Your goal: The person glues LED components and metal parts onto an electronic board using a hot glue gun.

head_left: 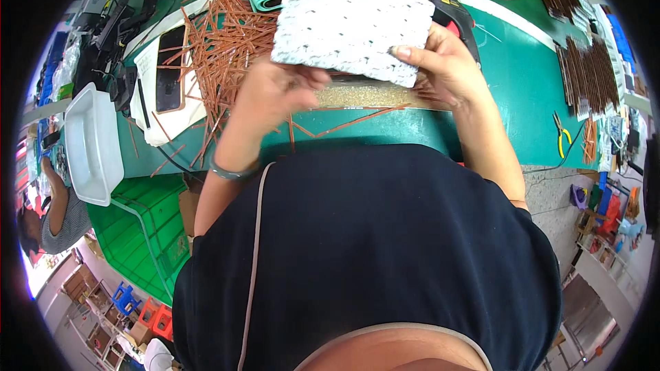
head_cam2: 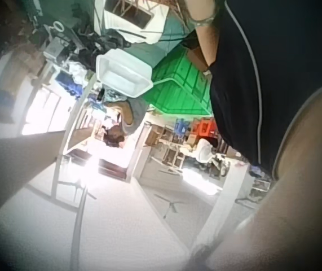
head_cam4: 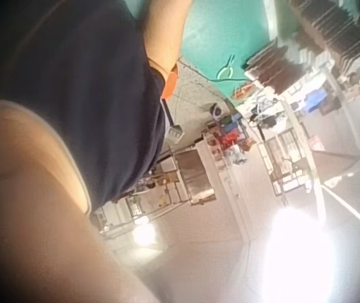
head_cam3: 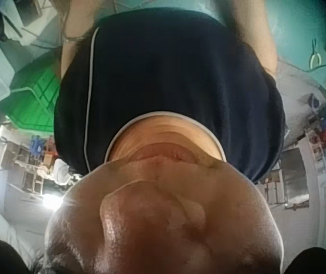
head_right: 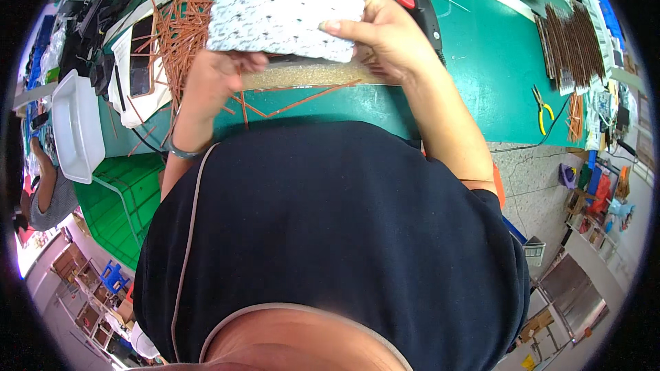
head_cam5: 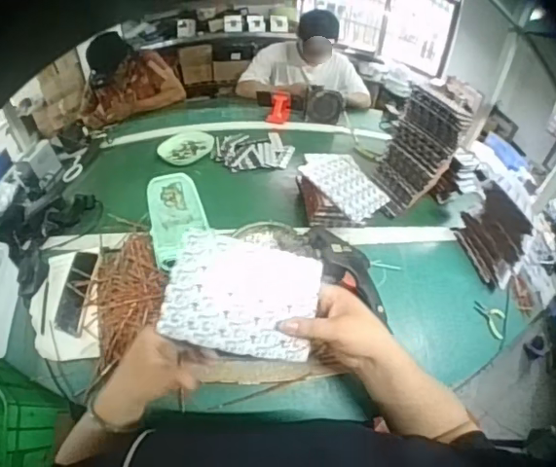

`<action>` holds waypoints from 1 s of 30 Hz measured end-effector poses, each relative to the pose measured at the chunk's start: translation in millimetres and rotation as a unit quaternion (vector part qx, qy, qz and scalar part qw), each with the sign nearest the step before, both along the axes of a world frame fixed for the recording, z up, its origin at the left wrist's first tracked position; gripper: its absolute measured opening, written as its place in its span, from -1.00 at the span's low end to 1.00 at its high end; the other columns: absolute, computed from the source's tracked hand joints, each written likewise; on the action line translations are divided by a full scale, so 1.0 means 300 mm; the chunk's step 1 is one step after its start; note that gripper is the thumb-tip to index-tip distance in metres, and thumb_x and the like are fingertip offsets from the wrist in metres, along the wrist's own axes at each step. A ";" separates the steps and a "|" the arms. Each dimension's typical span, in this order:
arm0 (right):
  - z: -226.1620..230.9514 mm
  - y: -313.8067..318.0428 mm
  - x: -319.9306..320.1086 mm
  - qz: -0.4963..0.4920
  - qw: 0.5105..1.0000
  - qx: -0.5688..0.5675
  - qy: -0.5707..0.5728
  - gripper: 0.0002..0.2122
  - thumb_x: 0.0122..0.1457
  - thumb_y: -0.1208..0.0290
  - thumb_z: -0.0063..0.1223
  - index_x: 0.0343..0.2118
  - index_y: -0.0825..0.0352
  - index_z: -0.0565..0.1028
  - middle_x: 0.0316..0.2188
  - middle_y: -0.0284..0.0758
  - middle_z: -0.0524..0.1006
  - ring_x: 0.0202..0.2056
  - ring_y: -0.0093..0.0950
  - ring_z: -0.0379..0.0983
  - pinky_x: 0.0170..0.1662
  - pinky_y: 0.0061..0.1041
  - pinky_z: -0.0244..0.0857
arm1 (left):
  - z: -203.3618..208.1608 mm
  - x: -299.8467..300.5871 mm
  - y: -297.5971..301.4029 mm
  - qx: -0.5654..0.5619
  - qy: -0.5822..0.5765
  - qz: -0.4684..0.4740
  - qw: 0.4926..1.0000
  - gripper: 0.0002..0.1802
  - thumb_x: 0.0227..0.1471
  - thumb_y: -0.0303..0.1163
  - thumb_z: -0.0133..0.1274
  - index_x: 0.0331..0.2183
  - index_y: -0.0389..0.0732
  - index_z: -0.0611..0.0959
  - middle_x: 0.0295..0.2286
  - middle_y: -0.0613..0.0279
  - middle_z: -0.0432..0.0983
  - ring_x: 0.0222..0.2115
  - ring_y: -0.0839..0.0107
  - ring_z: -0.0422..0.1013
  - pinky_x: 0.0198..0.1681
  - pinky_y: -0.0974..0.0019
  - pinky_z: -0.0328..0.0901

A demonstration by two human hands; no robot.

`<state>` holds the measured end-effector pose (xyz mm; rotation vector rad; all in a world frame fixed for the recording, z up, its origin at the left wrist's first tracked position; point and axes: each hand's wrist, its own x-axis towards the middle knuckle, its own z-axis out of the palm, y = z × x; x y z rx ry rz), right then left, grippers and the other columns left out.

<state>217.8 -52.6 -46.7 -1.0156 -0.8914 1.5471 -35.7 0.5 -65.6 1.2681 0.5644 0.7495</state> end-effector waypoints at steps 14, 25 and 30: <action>0.072 -0.067 0.019 0.078 0.994 0.041 -0.065 -0.66 -0.04 0.60 0.09 -0.15 0.46 0.36 -0.29 -0.31 0.50 -0.28 -0.61 0.42 -0.20 -0.61 0.30 | 0.123 -0.062 -0.015 -0.009 -0.016 0.040 0.999 -0.67 0.02 -0.56 -0.10 -0.12 -0.43 0.39 -0.39 0.21 0.49 -0.46 0.63 0.39 -0.46 0.59 0.26; 0.033 -0.072 0.053 -0.057 0.997 0.039 0.023 -0.74 0.14 0.39 -0.12 -0.14 0.38 0.39 -0.39 -0.45 0.46 -0.38 -0.70 0.36 -0.33 -0.68 0.29 | 0.143 -0.011 -0.041 -0.100 -0.105 0.036 0.989 -0.66 0.04 -0.55 -0.10 -0.11 -0.48 0.37 -0.32 0.04 0.48 -0.34 0.44 0.45 -0.30 0.43 0.41; 0.020 -0.070 0.055 -0.072 0.996 0.034 0.037 -0.76 0.15 0.40 -0.12 -0.15 0.37 0.40 -0.41 -0.46 0.45 -0.43 -0.72 0.34 -0.37 -0.72 0.26 | 0.129 -0.023 -0.031 -0.084 -0.091 0.027 0.992 -0.65 0.04 -0.55 -0.10 -0.10 -0.46 0.37 -0.32 0.08 0.48 -0.36 0.46 0.45 -0.36 0.47 0.39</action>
